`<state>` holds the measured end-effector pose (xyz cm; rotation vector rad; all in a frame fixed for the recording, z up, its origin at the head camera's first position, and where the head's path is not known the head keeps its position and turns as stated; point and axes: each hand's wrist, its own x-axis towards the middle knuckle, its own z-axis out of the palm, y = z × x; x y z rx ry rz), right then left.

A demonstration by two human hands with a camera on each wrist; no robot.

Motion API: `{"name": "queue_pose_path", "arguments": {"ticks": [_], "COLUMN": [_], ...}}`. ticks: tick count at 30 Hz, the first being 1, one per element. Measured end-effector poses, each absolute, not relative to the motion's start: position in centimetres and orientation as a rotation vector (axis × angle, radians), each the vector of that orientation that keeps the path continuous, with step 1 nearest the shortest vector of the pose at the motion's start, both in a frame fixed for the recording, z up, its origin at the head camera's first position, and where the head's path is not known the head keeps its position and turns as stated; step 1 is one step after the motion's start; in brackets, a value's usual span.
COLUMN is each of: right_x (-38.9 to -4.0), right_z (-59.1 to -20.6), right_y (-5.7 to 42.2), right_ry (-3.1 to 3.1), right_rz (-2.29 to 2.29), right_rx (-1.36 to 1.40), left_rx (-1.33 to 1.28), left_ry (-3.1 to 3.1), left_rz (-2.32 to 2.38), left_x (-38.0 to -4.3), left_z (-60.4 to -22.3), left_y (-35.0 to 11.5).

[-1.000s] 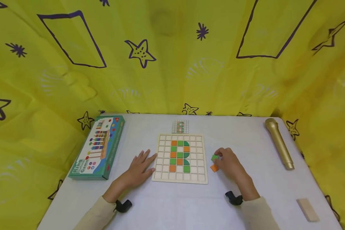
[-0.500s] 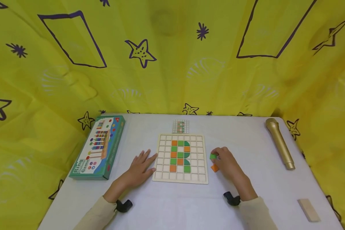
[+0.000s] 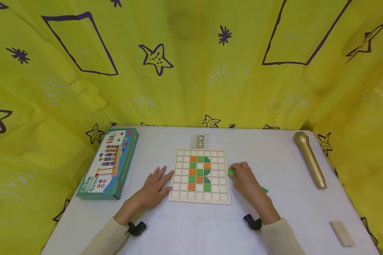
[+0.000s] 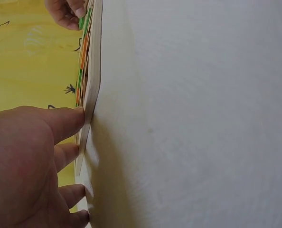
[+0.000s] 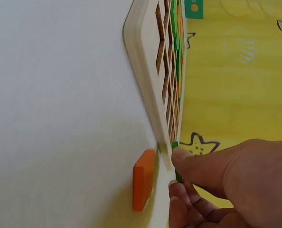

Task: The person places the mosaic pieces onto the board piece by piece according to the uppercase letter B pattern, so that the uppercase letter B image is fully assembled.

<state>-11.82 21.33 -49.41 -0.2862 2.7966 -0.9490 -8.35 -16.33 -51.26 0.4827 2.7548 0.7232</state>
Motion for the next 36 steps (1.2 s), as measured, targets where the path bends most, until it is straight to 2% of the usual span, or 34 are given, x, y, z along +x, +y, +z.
{"name": "queue_pose_path", "arguments": {"ticks": [8, 20, 26, 36], "right_x": [-10.4, -6.8, -6.4, -6.1], "right_z": [-48.0, -49.0, -49.5, -49.0], "right_y": [17.7, 10.7, 9.6, 9.7], "right_ry": [2.781, 2.765, 2.855, 2.815], "right_rz": [-1.013, -0.926, -0.825, -0.854], "right_rx": [-0.354, -0.761, -0.874, -0.866], "left_rx": [0.478, 0.486, 0.476, 0.486], "left_ry": [2.748, 2.765, 2.762, 2.765], "left_rz": [0.714, 0.709, 0.726, 0.741], "left_x": [-8.4, -8.5, -8.3, -8.3], "left_z": [-51.4, -51.6, -51.5, -51.3], "left_y": [-16.5, -16.4, -16.3, -16.3]}}
